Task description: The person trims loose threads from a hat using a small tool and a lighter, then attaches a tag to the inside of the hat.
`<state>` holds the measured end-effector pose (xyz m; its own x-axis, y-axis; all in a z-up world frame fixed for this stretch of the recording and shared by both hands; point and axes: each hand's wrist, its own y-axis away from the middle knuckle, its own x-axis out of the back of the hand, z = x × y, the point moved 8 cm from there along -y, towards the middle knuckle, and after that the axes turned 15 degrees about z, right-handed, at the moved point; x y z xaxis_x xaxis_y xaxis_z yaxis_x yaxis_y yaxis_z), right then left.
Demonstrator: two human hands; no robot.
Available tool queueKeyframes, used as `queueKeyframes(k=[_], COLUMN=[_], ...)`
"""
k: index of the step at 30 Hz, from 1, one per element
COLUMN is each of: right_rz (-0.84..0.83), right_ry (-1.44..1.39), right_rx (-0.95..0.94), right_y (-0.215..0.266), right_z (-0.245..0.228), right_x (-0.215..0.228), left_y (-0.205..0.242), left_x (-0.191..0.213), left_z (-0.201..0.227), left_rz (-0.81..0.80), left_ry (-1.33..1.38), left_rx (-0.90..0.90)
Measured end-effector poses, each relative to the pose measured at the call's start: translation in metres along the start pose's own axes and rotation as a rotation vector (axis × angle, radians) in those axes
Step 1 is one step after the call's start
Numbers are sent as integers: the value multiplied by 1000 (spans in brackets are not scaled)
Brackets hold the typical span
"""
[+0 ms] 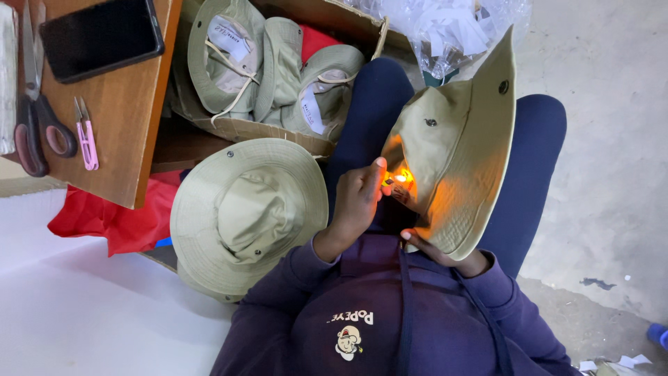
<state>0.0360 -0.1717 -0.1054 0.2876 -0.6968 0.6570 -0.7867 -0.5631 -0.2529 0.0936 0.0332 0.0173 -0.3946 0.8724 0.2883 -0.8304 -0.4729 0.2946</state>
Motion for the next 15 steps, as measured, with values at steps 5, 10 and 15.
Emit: queueKeyframes(k=[5,10,15], right_rz=[89,92,149], right_ry=[286,511,115], right_rx=[236,346,163], right_y=[11,-11,38], right_z=[-7,-33,12], right_x=[5,25,-16], left_y=[-1,-2,1], left_x=[-3,-3,-4], left_z=[-8,-9,-8], left_rz=[0,2,-27], left_ry=[-41,-65,-95], left_rx=[22,7,-7])
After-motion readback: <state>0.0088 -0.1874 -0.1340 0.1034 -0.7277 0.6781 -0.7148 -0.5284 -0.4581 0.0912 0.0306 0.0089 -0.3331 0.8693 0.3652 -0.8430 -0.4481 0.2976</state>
